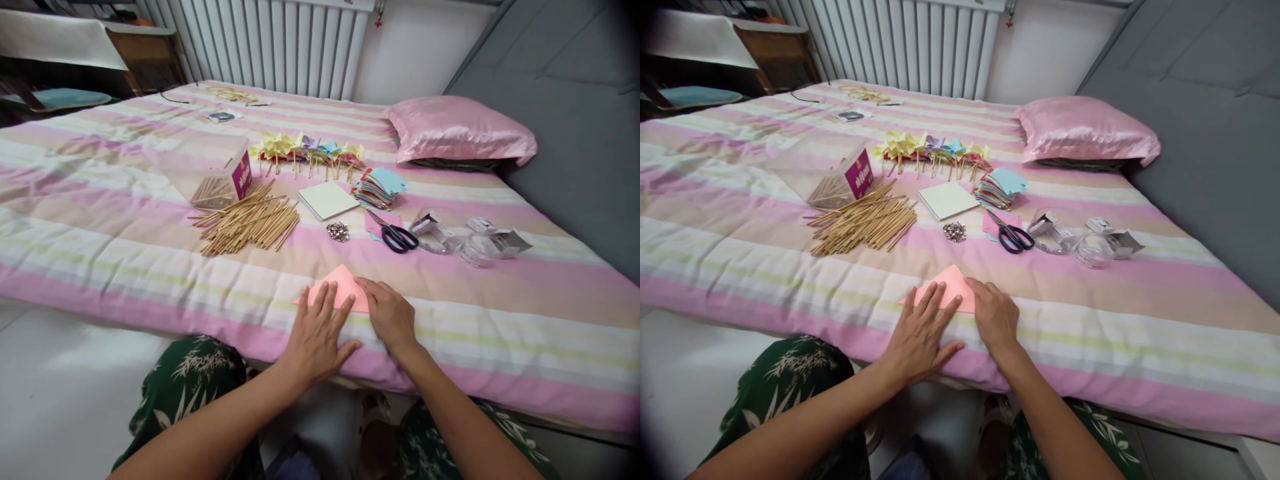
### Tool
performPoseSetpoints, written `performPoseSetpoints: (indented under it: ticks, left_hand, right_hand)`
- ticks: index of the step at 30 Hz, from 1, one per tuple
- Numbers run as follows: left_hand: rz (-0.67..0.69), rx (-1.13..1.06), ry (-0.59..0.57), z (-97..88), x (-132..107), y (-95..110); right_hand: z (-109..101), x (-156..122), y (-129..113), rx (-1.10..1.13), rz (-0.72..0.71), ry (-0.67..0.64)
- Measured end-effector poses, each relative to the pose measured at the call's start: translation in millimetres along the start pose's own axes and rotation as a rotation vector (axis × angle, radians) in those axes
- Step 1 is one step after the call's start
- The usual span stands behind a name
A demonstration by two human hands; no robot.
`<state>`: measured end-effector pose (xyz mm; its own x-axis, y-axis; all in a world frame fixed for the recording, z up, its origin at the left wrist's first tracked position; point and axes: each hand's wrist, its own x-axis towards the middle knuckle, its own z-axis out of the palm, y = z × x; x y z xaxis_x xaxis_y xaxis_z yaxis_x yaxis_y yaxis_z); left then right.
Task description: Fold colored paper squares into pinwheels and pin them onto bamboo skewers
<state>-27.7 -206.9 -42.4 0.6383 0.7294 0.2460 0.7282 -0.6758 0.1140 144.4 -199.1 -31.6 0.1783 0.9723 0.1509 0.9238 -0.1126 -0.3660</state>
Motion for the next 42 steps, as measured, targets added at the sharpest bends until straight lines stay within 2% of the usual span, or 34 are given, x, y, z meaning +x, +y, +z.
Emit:
performPoseSetpoints:
  ticks: [5,8,11,16,19,23,25,33,37,42]
  left_hand:
    - [0.047,-0.03,0.003,0.6,0.3,-9.0]
    - [0.067,-0.03,-0.003,-1.2,1.5,-10.3]
    - [0.075,-0.021,0.002,-3.0,3.4,-10.2]
    - [0.095,-0.012,0.033,-3.0,6.6,-10.9]
    - [0.105,-0.011,0.049,-2.5,8.1,-11.2]
    - [0.105,-0.01,0.053,-2.5,9.5,-10.5]
    - [0.101,0.0,0.045,-2.7,10.2,-10.0]
    - [0.105,0.013,0.043,-3.1,11.7,-9.2]
    - [0.101,0.007,0.049,-2.9,11.8,-8.8]
    - [0.101,0.028,0.043,-2.7,11.6,-8.2]
  right_hand:
    - [-0.4,-1.0,-2.7,0.008,0.013,-0.005]
    - [-4.0,-1.7,1.4,0.086,-0.001,0.007]
    - [-12.4,0.4,16.2,0.291,0.012,-0.003]
    - [-35.4,7.1,45.4,0.657,0.225,-0.087]
    - [-48.8,6.4,51.4,0.798,0.336,-0.203]
    - [-57.3,-0.2,50.7,0.915,0.391,-0.48]
    - [-56.4,-3.1,49.3,0.926,0.401,-0.52]
    - [-39.8,-5.4,46.5,0.831,0.434,-0.361]
    - [-38.2,-5.1,44.8,0.702,0.421,-0.326]
    - [-45.6,-3.2,37.7,0.501,0.445,-0.319]
